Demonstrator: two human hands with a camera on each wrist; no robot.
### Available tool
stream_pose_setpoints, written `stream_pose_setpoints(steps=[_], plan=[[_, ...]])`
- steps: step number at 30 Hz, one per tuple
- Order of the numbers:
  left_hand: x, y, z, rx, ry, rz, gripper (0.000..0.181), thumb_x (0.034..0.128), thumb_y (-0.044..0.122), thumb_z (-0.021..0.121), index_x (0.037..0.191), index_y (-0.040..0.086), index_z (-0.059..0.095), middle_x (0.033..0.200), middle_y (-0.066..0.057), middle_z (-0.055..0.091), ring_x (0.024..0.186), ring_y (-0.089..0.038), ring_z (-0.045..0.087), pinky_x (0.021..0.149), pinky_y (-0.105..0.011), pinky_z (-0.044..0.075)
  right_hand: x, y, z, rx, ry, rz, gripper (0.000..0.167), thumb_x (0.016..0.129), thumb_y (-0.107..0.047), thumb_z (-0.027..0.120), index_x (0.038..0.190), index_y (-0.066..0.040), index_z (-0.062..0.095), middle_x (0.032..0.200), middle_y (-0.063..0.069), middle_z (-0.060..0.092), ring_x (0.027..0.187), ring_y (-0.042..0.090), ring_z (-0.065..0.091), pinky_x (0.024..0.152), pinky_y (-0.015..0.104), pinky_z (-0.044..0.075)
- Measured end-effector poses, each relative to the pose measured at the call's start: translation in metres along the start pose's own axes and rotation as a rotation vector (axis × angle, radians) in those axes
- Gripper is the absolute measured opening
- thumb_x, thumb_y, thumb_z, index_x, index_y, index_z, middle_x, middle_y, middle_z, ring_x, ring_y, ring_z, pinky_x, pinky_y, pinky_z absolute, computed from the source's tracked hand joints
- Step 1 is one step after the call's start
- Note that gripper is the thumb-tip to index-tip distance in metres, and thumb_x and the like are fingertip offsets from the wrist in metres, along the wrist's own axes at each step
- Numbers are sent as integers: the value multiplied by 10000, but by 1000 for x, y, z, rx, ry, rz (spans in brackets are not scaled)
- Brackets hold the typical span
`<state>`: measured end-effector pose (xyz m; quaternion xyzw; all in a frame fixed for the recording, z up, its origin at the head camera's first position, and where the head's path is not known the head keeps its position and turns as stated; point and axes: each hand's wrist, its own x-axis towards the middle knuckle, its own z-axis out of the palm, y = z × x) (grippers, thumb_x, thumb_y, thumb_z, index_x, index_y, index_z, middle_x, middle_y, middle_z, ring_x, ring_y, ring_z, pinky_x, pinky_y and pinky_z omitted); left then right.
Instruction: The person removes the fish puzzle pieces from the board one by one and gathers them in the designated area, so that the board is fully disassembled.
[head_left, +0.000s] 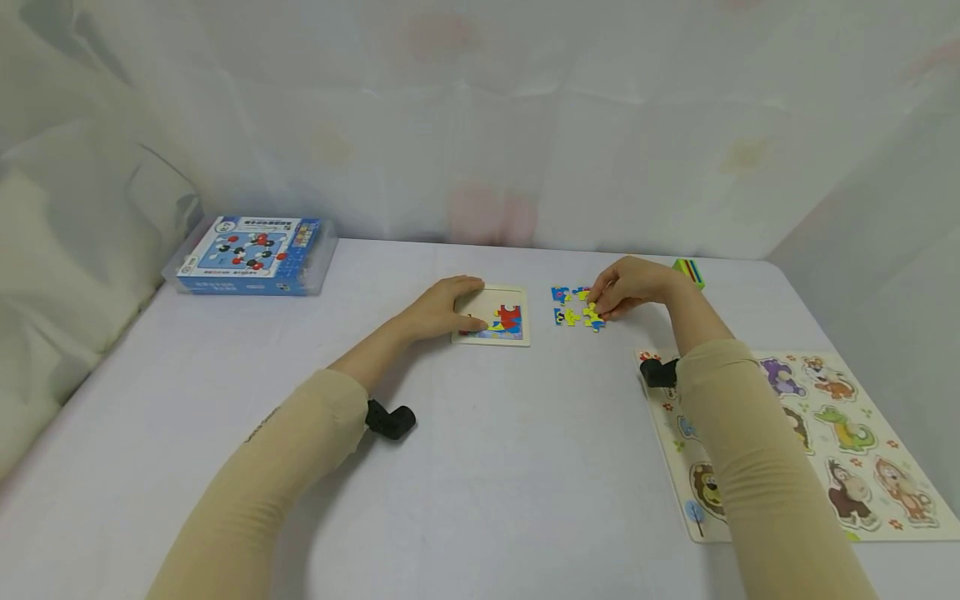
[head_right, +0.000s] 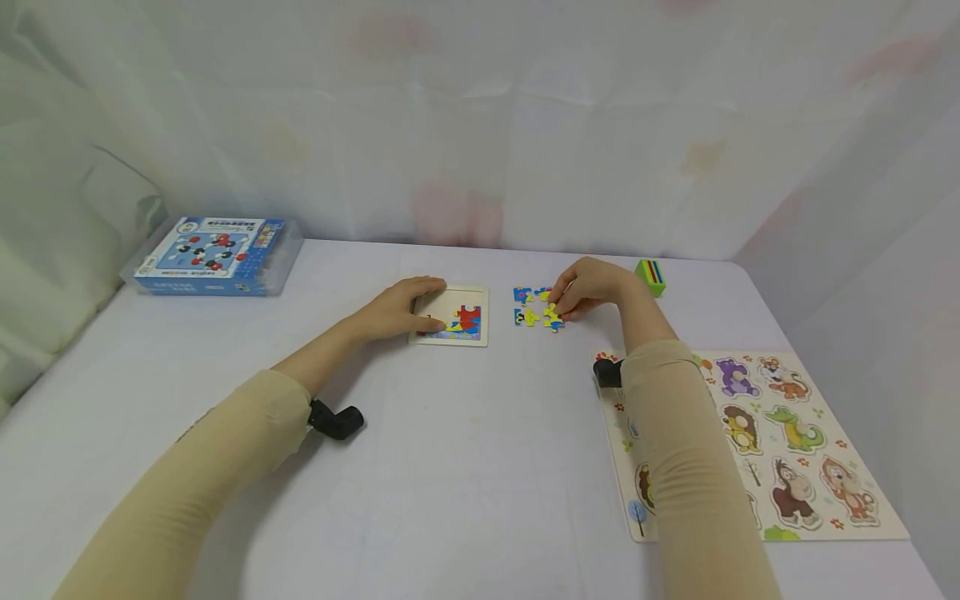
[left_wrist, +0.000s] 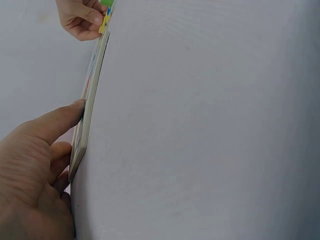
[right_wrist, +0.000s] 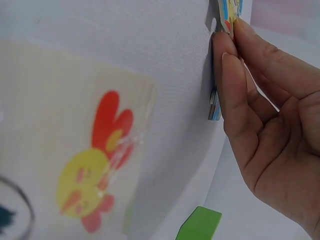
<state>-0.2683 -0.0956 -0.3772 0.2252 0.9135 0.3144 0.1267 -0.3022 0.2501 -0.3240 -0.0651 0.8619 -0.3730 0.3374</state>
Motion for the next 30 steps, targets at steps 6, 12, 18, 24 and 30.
stream_pose_setpoints(steps=[6,12,18,24,30], plan=[[-1,0,0,-5,-1,1,780,865,353,725,1518,97,384,1622,-89,323,1542,-290,227,1275,-481,189,1,1,0,-14,8,6,301,845,-98,758,1098,38,667,849,-20,745,738,103,682,715,246,590],[-1,0,-1,-6,-2,3,781,863,358,727,1516,97,387,1621,-87,326,1542,-290,229,1275,-481,190,0,0,1,-34,23,1,293,840,-106,765,1077,36,667,853,-15,745,740,103,685,715,244,591],[-1,0,-1,-5,-1,2,782,860,356,730,1514,97,389,1621,-88,327,1543,-290,225,1275,-483,188,-1,-3,2,-36,20,0,286,842,-91,762,1073,46,662,856,-6,745,748,100,696,715,241,595],[-1,0,0,-6,-1,0,784,863,361,729,1516,98,386,1622,-89,324,1544,-290,222,1275,-484,188,-4,-7,1,-65,48,1,312,843,-112,766,1090,48,662,858,2,748,750,112,703,727,258,598],[0,-1,0,-8,1,4,780,864,365,728,1514,98,390,1620,-86,330,1544,-288,221,1276,-482,185,-6,-10,-1,-100,81,-10,318,852,-142,757,1101,36,671,891,-5,747,753,110,665,732,251,583]])
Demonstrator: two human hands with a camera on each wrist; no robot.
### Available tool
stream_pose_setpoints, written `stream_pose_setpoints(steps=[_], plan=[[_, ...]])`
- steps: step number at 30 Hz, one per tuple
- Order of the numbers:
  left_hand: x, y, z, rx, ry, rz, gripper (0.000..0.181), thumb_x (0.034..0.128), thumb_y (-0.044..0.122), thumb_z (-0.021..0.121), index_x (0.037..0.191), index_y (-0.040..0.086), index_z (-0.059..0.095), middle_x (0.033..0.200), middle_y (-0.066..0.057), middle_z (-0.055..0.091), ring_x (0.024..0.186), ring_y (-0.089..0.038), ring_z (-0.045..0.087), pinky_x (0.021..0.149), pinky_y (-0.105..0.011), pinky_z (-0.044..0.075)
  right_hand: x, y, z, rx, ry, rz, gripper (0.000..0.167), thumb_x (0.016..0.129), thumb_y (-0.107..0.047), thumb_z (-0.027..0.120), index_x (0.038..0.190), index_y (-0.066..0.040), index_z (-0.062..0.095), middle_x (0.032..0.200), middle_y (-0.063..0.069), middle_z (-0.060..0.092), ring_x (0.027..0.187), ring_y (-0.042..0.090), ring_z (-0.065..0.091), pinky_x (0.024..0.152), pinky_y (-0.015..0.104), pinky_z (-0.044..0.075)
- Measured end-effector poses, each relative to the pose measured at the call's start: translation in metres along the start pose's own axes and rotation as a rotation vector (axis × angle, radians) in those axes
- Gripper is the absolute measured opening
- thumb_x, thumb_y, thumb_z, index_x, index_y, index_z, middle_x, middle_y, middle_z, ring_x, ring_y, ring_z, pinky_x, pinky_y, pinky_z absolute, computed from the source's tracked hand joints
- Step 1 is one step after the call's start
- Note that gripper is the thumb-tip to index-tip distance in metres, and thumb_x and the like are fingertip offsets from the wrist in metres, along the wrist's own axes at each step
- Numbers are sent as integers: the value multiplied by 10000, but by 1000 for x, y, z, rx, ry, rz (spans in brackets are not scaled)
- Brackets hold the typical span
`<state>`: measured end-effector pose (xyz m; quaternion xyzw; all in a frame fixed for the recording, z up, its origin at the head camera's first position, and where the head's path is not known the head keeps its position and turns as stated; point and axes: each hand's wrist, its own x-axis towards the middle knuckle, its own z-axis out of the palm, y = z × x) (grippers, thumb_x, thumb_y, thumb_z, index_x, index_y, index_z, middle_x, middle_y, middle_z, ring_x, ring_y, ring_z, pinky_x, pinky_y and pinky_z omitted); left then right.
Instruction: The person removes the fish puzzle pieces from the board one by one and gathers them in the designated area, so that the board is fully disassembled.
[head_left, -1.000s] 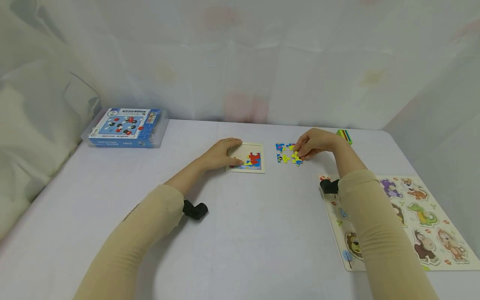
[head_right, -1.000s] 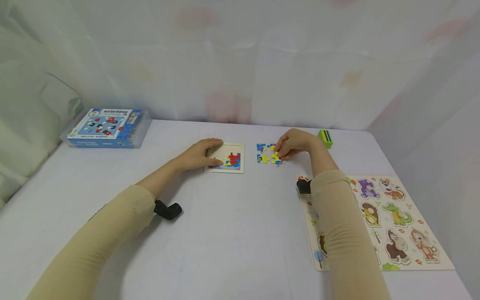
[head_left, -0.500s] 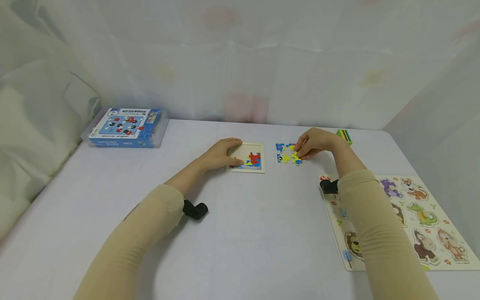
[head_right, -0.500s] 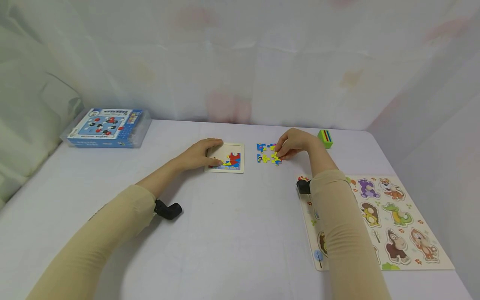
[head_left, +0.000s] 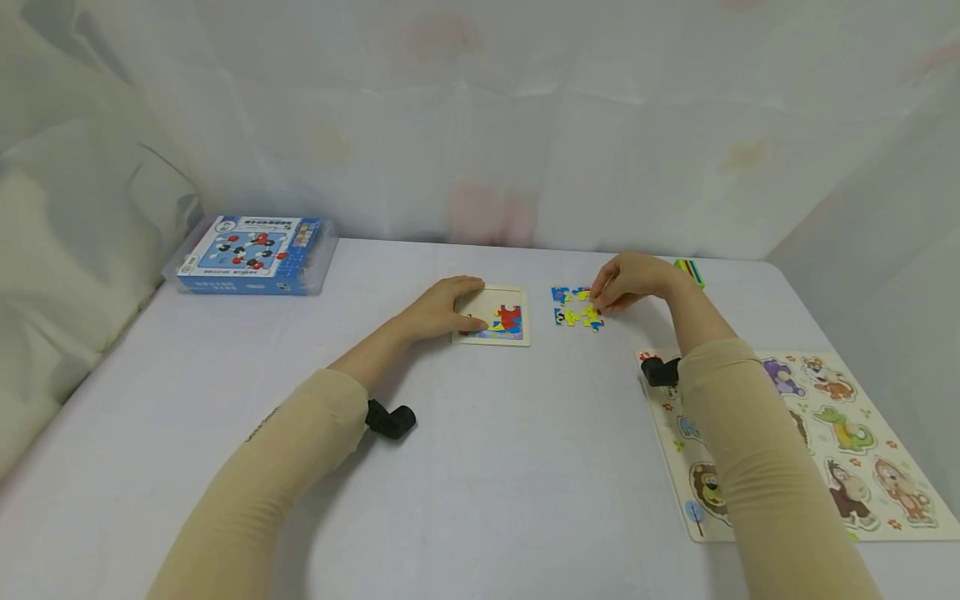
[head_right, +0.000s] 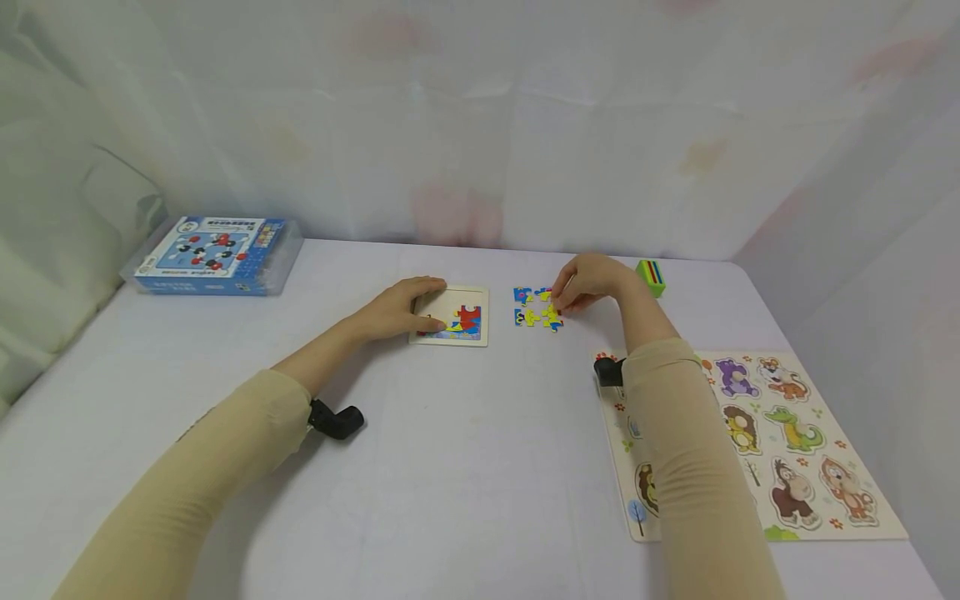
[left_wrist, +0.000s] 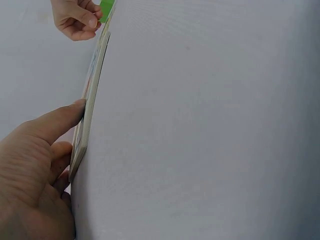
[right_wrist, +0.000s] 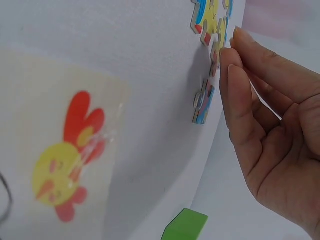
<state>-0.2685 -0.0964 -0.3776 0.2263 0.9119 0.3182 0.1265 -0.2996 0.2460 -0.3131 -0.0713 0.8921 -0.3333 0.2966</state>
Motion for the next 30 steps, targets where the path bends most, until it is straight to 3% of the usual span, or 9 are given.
stream_pose_setpoints(steps=[9,15,20,30], plan=[[0,0,-1,3,-1,8,789,859,364,734,1512,87,390,1616,-95,335,1543,-296,223,1277,-481,182,4,-18,10,-76,54,-74,266,883,-175,713,1096,-17,687,765,5,658,686,143,570,698,271,505],[0,0,-1,-1,-1,14,793,859,366,733,1514,84,386,1618,-97,330,1542,-298,222,1277,-480,181,10,-34,23,-106,67,-143,263,885,-180,703,1117,-57,693,755,4,607,750,193,606,741,295,514],[-1,0,-1,0,-7,11,787,862,369,726,1515,89,386,1620,-93,328,1544,-297,218,1276,-485,181,16,-46,36,-80,53,-190,263,885,-150,692,1129,-52,690,806,6,609,840,211,679,805,268,553],[0,3,-2,-21,-10,6,782,867,365,727,1511,79,388,1606,-98,349,1525,-288,265,1269,-473,210,33,-63,56,-70,2,-258,239,862,-131,718,1093,-72,706,779,-12,574,723,133,557,728,261,503]])
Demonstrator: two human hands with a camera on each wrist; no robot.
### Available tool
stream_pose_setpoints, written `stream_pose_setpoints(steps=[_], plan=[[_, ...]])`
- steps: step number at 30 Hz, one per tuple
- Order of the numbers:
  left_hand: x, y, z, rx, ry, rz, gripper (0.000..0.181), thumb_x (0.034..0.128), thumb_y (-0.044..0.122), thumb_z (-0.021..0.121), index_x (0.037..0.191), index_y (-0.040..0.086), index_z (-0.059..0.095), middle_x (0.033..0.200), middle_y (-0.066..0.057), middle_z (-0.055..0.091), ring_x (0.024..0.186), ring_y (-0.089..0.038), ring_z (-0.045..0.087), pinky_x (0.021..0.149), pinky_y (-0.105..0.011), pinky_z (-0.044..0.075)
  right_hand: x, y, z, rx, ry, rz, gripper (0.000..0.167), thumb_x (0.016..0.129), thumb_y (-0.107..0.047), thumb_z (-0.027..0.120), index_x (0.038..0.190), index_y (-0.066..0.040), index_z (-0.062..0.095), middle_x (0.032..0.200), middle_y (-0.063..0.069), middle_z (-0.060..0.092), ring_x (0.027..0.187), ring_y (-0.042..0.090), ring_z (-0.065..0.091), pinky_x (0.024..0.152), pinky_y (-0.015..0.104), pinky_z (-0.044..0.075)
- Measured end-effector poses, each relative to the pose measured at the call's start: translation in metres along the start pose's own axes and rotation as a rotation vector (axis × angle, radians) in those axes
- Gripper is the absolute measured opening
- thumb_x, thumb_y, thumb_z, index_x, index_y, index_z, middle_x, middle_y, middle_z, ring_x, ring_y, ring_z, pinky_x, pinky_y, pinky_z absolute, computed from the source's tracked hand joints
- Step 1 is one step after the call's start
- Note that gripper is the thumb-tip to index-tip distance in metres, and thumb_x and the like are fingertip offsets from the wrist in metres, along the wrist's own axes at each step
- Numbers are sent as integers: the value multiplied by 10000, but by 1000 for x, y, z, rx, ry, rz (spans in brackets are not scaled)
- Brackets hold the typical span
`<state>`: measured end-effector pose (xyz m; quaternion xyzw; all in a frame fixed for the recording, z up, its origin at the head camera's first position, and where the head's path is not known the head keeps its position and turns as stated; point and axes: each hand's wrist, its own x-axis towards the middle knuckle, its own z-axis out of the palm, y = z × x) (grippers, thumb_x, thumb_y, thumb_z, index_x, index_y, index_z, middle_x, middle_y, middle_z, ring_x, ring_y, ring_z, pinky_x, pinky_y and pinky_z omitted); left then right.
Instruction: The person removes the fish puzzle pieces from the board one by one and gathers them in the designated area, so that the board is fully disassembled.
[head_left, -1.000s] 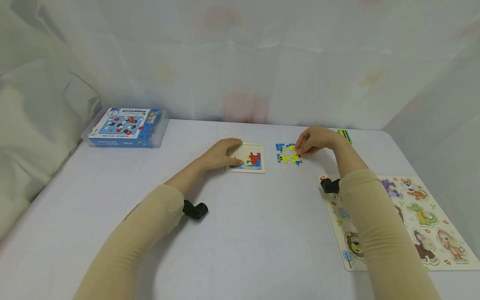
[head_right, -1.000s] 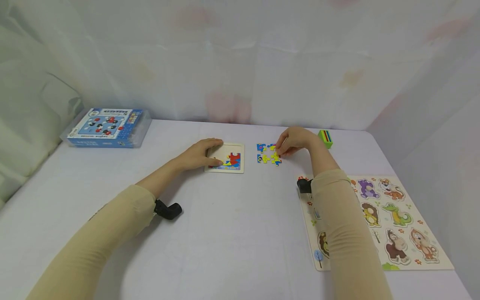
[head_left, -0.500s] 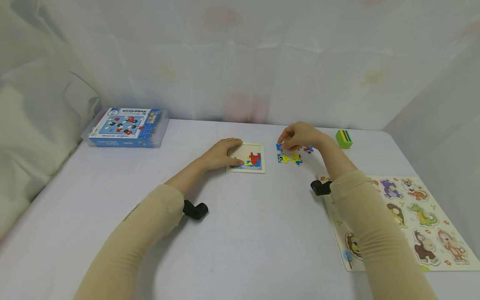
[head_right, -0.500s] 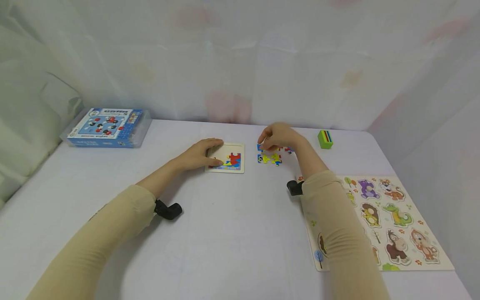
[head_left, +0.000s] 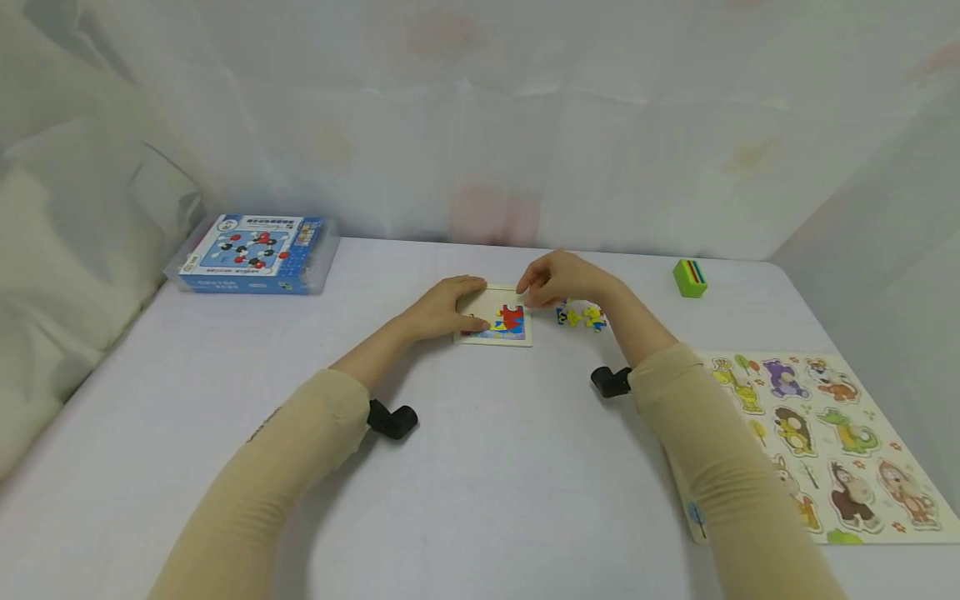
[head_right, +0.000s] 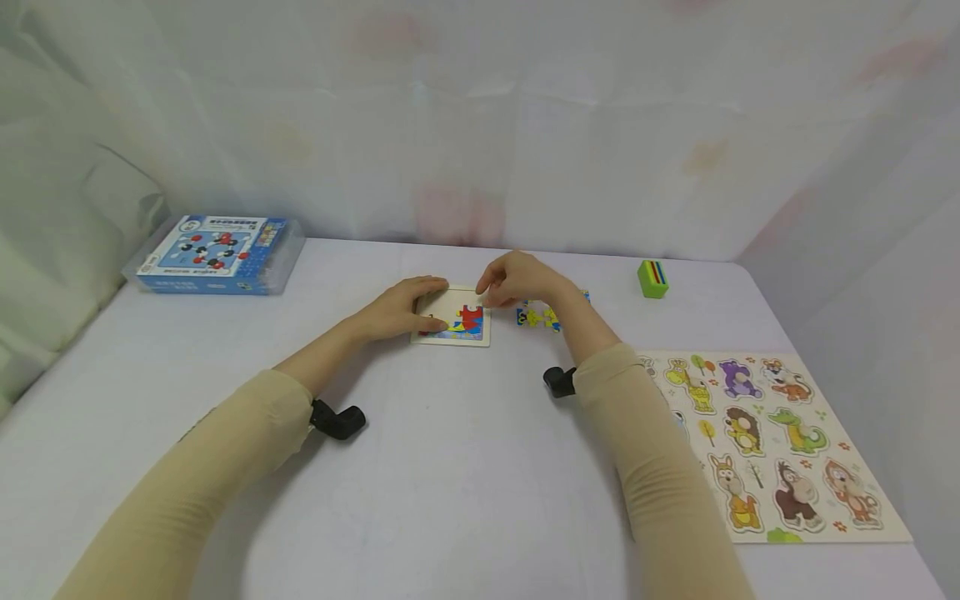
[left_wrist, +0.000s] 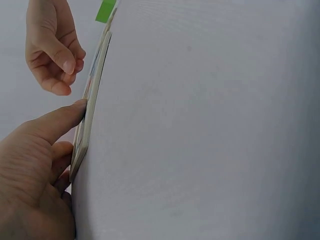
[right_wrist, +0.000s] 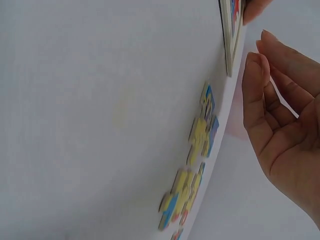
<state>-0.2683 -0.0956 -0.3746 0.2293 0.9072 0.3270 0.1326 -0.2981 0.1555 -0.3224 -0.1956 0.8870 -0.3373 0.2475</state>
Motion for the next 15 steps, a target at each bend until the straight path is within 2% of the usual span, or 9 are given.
stream_pose_setpoints(steps=[7,15], plan=[[-1,0,-1,9,3,15,791,863,374,724,1510,70,387,1603,-106,356,1526,-294,263,1269,-479,205,8,-6,9,16,-31,-38,307,788,-52,767,1090,-77,715,908,15,661,880,161,587,820,251,490],[0,-2,0,13,0,7,795,865,389,720,1518,90,380,1612,-97,340,1531,-290,250,1270,-478,200,14,-9,17,3,-50,-44,326,746,-20,769,1062,-84,726,907,21,643,890,162,552,811,267,450]])
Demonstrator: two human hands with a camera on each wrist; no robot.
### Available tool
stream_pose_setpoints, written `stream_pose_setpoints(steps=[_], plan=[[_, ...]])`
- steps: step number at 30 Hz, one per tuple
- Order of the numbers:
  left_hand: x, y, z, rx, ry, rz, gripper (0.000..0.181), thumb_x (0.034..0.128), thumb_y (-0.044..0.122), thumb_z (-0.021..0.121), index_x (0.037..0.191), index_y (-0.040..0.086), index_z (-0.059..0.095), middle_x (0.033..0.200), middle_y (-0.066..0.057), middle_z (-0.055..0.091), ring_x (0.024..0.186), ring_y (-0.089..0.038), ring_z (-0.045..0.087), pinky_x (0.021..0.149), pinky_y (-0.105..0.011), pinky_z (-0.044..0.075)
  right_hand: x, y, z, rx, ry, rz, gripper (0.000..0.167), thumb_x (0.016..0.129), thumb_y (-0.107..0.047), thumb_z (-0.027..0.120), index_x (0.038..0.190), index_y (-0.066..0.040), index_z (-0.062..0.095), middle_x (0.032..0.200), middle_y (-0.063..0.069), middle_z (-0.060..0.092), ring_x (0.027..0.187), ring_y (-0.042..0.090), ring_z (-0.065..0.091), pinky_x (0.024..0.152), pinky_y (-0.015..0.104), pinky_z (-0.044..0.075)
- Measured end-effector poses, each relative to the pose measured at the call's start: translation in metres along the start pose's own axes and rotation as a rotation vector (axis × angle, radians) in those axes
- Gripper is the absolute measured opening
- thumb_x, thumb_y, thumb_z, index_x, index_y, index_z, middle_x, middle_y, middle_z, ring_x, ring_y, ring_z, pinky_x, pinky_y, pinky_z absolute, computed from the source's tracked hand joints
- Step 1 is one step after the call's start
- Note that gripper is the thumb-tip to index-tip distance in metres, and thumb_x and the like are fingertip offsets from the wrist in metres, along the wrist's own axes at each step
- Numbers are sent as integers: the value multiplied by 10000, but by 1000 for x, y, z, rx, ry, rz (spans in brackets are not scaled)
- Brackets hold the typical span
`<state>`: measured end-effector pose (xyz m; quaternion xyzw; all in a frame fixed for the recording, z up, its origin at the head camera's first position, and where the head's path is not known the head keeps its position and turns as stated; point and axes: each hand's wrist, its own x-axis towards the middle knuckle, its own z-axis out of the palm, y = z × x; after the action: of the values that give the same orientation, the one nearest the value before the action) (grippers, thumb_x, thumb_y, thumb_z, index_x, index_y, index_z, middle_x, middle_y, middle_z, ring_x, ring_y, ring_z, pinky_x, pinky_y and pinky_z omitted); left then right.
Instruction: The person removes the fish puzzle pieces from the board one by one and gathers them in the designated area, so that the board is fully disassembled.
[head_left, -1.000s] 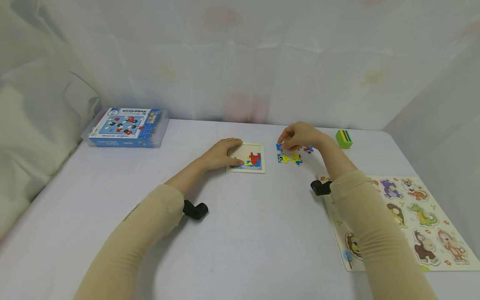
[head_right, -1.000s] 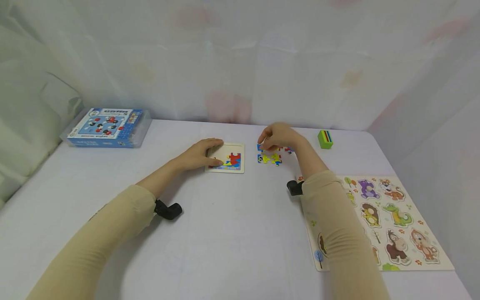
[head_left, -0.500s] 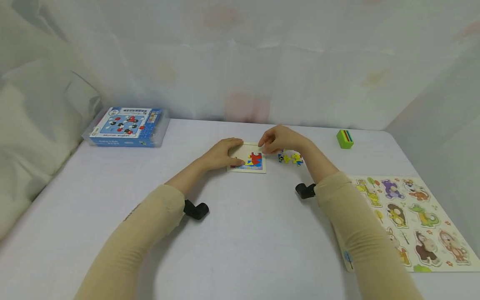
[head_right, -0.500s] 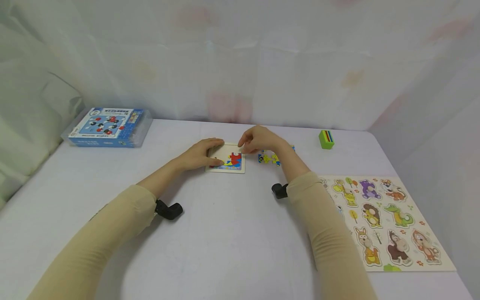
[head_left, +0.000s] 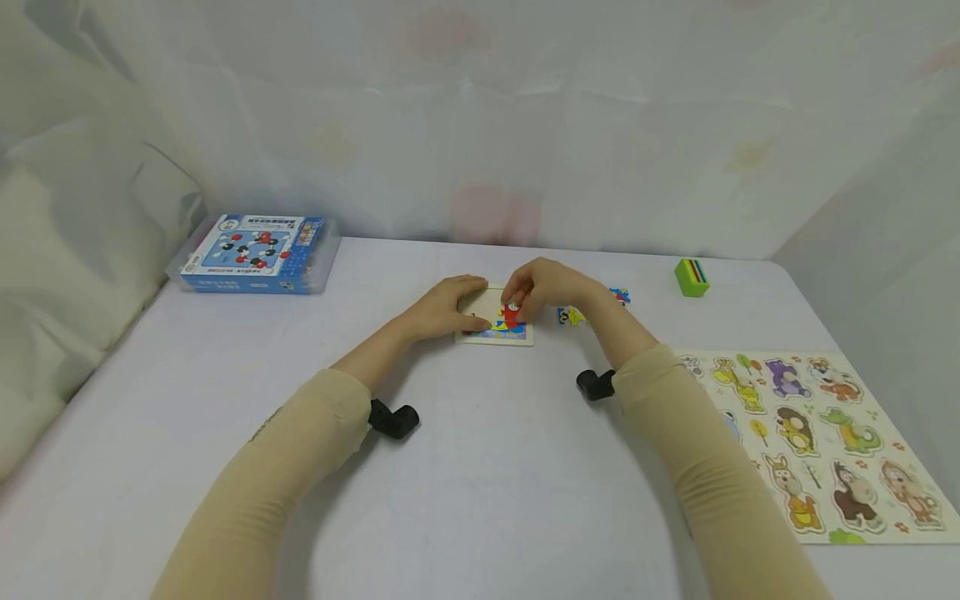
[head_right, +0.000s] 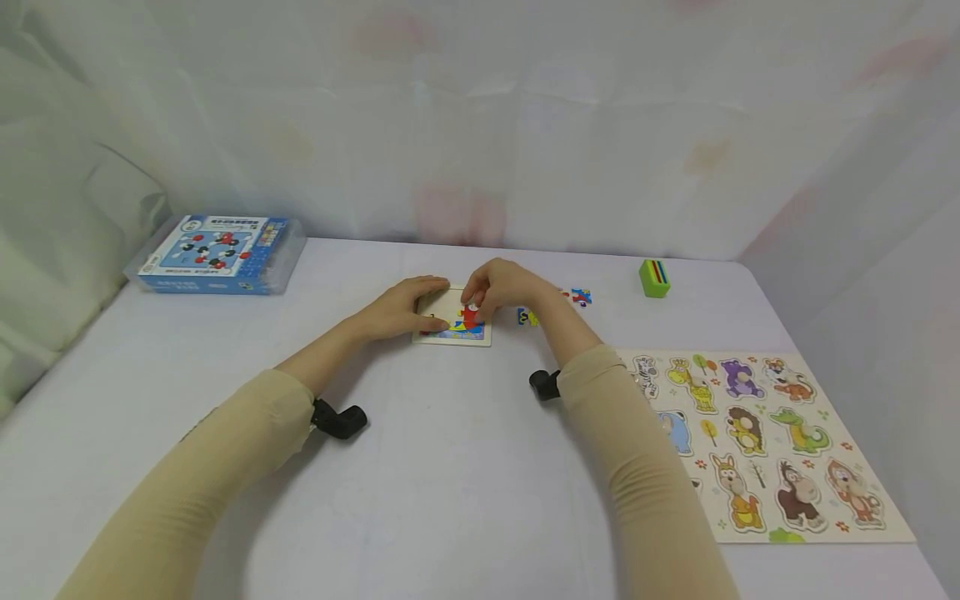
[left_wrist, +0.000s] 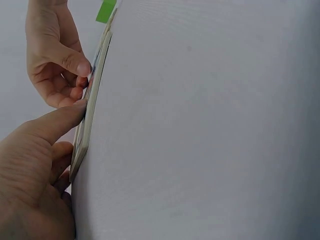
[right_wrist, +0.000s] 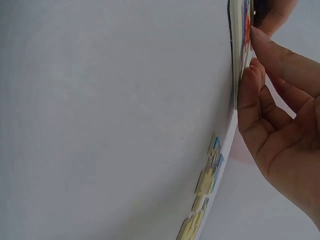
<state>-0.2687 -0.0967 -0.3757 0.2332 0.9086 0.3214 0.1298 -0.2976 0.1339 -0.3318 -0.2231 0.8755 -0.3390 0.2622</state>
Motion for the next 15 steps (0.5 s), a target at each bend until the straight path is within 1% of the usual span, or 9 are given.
stream_pose_setpoints(steps=[4,8,15], plan=[[-1,1,-1,1,0,-8,793,865,382,721,1519,92,380,1614,-102,335,1534,-296,241,1271,-484,194,0,-1,2,-22,7,17,318,754,-44,792,1060,-102,728,922,17,630,901,166,538,810,268,443],[-1,3,-1,-2,-3,-14,794,863,374,722,1520,93,376,1618,-106,327,1539,-303,226,1272,-496,186,0,-2,3,-27,11,36,337,758,-53,799,1081,-92,711,925,30,611,894,173,523,801,270,431],[-1,2,-1,2,-2,-8,786,866,371,717,1517,86,381,1614,-104,337,1538,-305,228,1270,-500,188,0,-3,5,-35,4,44,341,766,-52,798,1090,-61,693,958,51,610,884,164,508,778,255,418]])
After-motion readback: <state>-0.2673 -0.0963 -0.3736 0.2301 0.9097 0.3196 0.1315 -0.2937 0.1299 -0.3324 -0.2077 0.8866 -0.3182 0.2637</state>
